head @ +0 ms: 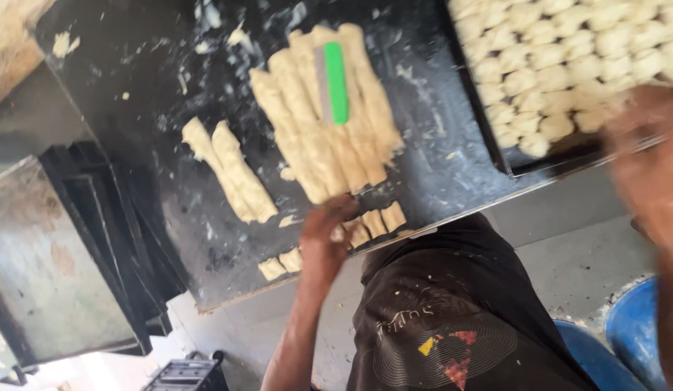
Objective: The person flattens dough on a work surface, cuts it into strips and squares using a scraper, and rolls the pieces into small balls with their hands before placing them on a tray.
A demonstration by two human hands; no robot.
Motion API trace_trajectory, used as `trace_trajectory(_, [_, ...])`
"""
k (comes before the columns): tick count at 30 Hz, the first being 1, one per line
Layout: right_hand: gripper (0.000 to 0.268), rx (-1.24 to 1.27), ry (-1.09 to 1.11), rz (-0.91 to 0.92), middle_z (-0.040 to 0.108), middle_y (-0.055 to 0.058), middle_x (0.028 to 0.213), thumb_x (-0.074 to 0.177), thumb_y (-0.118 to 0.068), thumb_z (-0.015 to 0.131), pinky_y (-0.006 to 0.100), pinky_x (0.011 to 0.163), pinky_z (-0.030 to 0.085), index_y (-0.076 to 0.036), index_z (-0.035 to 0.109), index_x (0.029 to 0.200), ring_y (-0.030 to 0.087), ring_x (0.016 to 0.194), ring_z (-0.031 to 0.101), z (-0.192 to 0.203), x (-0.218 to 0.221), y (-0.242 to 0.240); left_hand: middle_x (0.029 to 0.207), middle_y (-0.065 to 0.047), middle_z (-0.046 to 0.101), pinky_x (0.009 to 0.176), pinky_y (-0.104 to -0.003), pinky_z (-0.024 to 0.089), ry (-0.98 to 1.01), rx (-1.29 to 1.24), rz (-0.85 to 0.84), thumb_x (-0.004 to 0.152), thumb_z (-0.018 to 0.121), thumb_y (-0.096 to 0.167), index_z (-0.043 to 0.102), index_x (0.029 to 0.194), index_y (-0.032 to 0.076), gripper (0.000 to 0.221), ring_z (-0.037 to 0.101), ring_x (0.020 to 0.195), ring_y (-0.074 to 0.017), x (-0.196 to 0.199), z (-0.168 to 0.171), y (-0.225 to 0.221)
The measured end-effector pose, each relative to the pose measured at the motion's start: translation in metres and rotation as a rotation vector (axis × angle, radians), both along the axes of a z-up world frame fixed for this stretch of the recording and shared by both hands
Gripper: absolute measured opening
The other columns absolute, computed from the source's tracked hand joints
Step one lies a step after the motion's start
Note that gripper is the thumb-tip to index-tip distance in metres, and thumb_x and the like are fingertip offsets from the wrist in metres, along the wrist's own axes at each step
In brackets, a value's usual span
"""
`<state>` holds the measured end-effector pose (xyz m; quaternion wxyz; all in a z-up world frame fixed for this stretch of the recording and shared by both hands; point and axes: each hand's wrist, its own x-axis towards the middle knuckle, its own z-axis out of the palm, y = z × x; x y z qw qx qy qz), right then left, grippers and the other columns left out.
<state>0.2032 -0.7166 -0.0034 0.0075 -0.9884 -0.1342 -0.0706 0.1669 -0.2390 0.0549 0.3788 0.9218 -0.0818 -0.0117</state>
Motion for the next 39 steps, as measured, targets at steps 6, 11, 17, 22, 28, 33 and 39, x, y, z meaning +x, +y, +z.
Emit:
trace_trajectory(6, [0.034, 0.572, 0.487, 0.396, 0.056, 0.017, 0.124, 0.091, -0.029, 0.07, 0.039, 0.088, 0.059, -0.005, 0.065, 0.115, 0.031, 0.118, 0.057, 0.021, -0.056, 0.213, 0.14, -0.014, 0.055, 0.114, -0.053, 0.042, -0.042, -0.005, -0.2, 0.08, 0.084, 0.031, 0.065, 0.129, 0.007, 0.057, 0.049, 0.135, -0.0382, -0.037, -0.037, -0.007])
trace_trajectory(11, [0.03, 0.522, 0.432, 0.396, 0.059, 0.014, 0.118, 0.086, -0.016, 0.075, 0.045, 0.086, 0.057, -0.004, 0.066, 0.112, 0.034, 0.11, 0.062, 0.044, -0.055, 0.249, 0.139, -0.013, 0.056, 0.112, -0.051, 0.041, -0.026, 0.003, -0.177, 0.085, 0.08, 0.029, 0.065, 0.127, 0.008, 0.049, 0.048, 0.135, -0.0368, -0.052, -0.046, 0.032])
trace_trajectory(17, [0.023, 0.499, 0.302, 0.325, 0.056, 0.018, 0.114, 0.084, -0.009, 0.077, 0.042, 0.079, 0.059, 0.0, 0.061, 0.099, 0.035, 0.104, 0.061, 0.002, -0.074, 0.267, 0.14, -0.012, 0.063, 0.112, -0.045, 0.051, -0.184, 0.01, -0.259, 0.091, 0.063, 0.003, 0.068, 0.129, 0.011, 0.039, 0.059, 0.129, -0.0323, -0.05, -0.079, 0.041])
trace_trajectory(22, [0.018, 0.536, 0.125, 0.183, 0.058, 0.02, 0.115, 0.09, 0.003, 0.075, 0.034, 0.066, 0.061, 0.001, 0.059, 0.097, 0.027, 0.094, 0.062, -0.034, -0.046, 0.27, 0.112, -0.012, 0.079, 0.082, -0.036, 0.064, 0.265, -0.594, 0.28, 0.106, 0.058, 0.013, 0.073, 0.126, 0.007, 0.025, 0.077, 0.095, -0.0203, -0.023, -0.052, 0.048])
trace_trajectory(28, [0.025, 0.429, -0.119, 0.262, 0.065, 0.018, 0.12, 0.086, 0.005, 0.074, 0.042, 0.087, 0.061, 0.003, 0.066, 0.11, 0.032, 0.112, 0.065, -0.004, -0.019, 0.264, 0.091, -0.021, 0.07, 0.065, -0.029, 0.049, 0.34, -0.7, 0.161, 0.1, 0.071, 0.02, 0.068, 0.137, 0.011, 0.038, 0.061, 0.076, -0.0158, 0.039, -0.027, -0.016])
trace_trajectory(33, [0.028, 0.402, 0.149, 0.166, 0.067, 0.018, 0.12, 0.076, 0.006, 0.069, 0.044, 0.097, 0.057, 0.005, 0.072, 0.104, 0.036, 0.117, 0.065, -0.016, -0.041, 0.258, 0.101, -0.014, 0.077, 0.074, -0.029, 0.056, 0.165, -0.663, 0.019, 0.1, 0.069, 0.015, 0.072, 0.124, 0.007, 0.026, 0.069, 0.078, -0.0127, 0.053, -0.064, -0.087])
trace_trajectory(39, [0.046, 0.299, 0.132, 0.155, 0.068, 0.019, 0.126, 0.072, 0.008, 0.066, 0.043, 0.101, 0.055, 0.004, 0.072, 0.117, 0.037, 0.123, 0.064, 0.009, -0.076, 0.215, 0.098, -0.016, 0.078, 0.068, -0.031, 0.055, 0.276, -0.576, -0.034, 0.097, 0.071, 0.013, 0.074, 0.122, 0.005, 0.026, 0.063, 0.069, -0.0157, 0.055, -0.072, -0.083])
